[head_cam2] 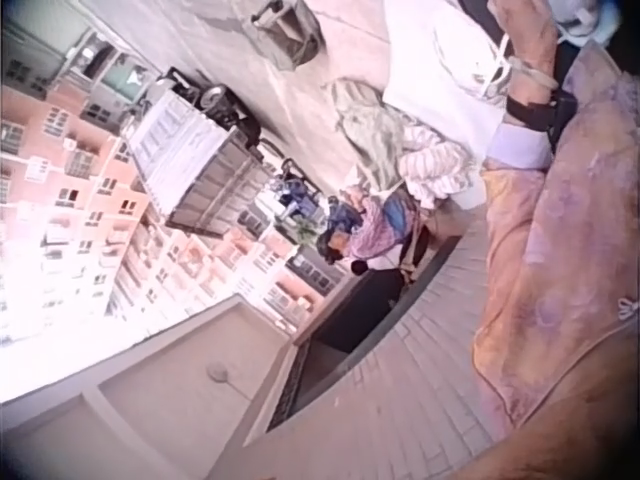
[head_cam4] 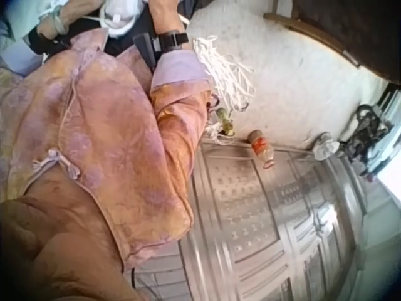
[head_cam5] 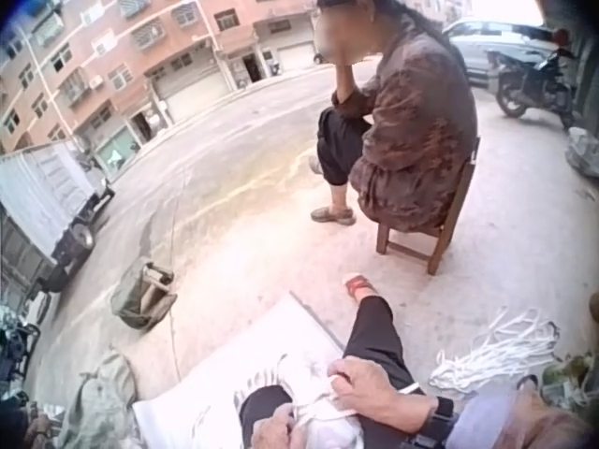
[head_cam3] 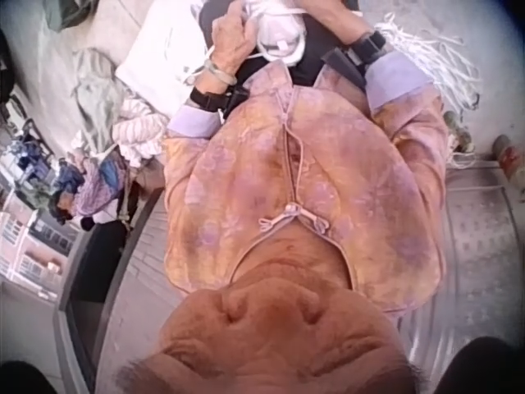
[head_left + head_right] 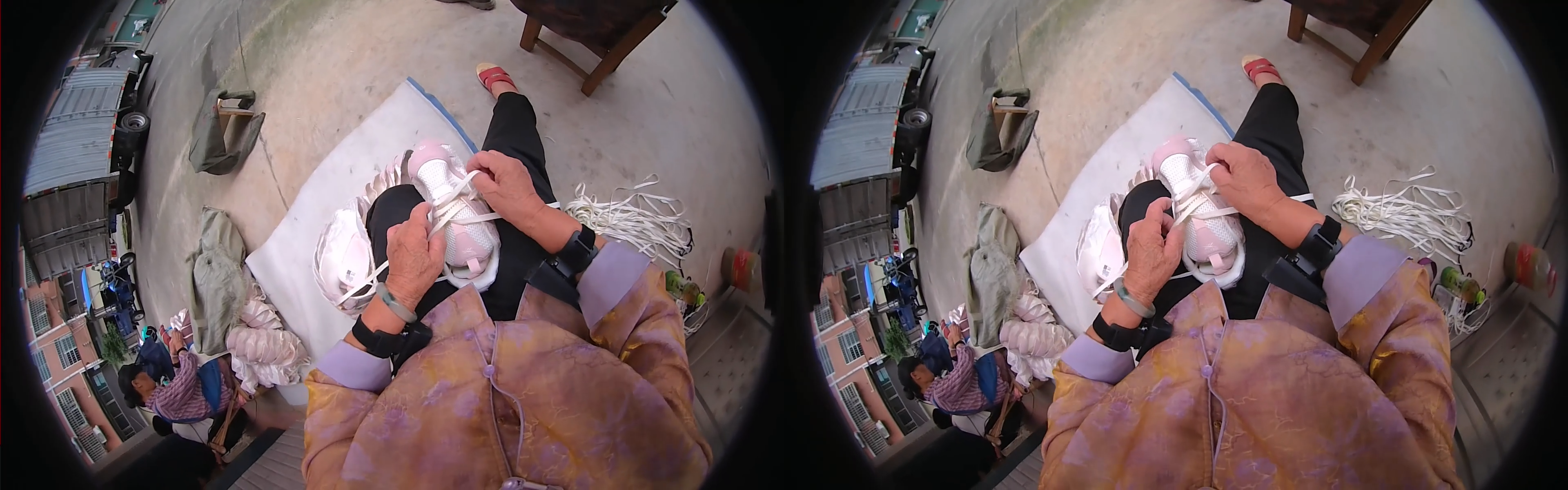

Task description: The recorder is lacing a pair of white and pink sneakers while sitting outdoors.

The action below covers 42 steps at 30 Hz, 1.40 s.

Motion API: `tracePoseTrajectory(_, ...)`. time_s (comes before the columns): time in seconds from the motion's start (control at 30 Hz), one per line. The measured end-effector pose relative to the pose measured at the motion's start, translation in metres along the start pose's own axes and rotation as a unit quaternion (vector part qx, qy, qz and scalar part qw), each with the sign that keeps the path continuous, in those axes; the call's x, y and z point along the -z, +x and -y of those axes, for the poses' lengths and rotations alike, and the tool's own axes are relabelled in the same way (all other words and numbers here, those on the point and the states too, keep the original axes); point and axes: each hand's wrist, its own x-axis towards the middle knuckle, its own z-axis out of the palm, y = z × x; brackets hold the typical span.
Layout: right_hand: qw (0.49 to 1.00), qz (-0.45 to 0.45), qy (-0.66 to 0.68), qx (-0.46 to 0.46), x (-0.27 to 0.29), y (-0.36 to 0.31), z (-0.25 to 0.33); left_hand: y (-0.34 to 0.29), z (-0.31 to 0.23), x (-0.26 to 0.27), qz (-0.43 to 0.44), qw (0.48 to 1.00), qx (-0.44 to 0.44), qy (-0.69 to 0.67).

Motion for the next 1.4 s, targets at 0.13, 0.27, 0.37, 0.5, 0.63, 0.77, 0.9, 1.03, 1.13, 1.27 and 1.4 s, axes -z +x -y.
tracePoseTrajectory(0.13, 0.986, 0.014, 0.157, -0.046, 0.000, -0.011, 0.005, 0.001, -0.006, 0.001, -0.004, 0.997, 0.018, -0.078)
tracePoseTrajectory(0.27, 0.986, 0.001, 0.158, -0.061, -0.004, -0.015, 0.001, 0.004, -0.007, 0.005, -0.036, 0.997, -0.065, 0.022)
tracePoseTrajectory(0.37, 0.973, 0.031, 0.219, -0.067, -0.003, -0.016, 0.001, 0.005, -0.015, 0.008, -0.049, 0.994, -0.079, 0.050)
tracePoseTrajectory(0.5, 0.950, 0.109, 0.281, -0.079, 0.009, -0.015, 0.014, 0.000, -0.007, 0.006, -0.038, 0.994, -0.086, 0.056)
tracePoseTrajectory(0.63, 0.966, 0.102, 0.227, -0.073, 0.010, -0.018, 0.013, -0.003, -0.007, 0.003, -0.024, 0.985, -0.110, 0.132)
tracePoseTrajectory(0.77, 0.983, 0.057, 0.146, -0.092, -0.001, -0.013, 0.001, -0.004, -0.006, 0.001, -0.019, 0.974, -0.152, 0.166)
tracePoseTrajectory(0.9, 0.976, 0.080, 0.118, -0.162, -0.002, 0.003, -0.001, -0.004, -0.008, 0.001, -0.015, 0.969, -0.158, 0.191)
tracePoseTrajectory(1.03, 0.986, 0.079, 0.063, -0.134, -0.001, 0.005, 0.007, -0.004, -0.012, 0.002, -0.035, 0.982, -0.138, 0.126)
tracePoseTrajectory(1.13, 0.986, 0.087, 0.068, -0.126, -0.001, 0.002, 0.007, -0.005, -0.011, 0.001, -0.073, 0.991, -0.103, 0.032)
tracePoseTrajectory(1.27, 0.983, 0.107, 0.079, -0.128, 0.000, 0.000, 0.006, -0.004, -0.004, 0.001, -0.103, 0.984, -0.123, 0.075)
tracePoseTrajectory(1.4, 0.970, 0.117, 0.154, -0.147, 0.004, 0.000, 0.001, -0.005, -0.010, 0.004, -0.046, 0.978, -0.143, 0.148)
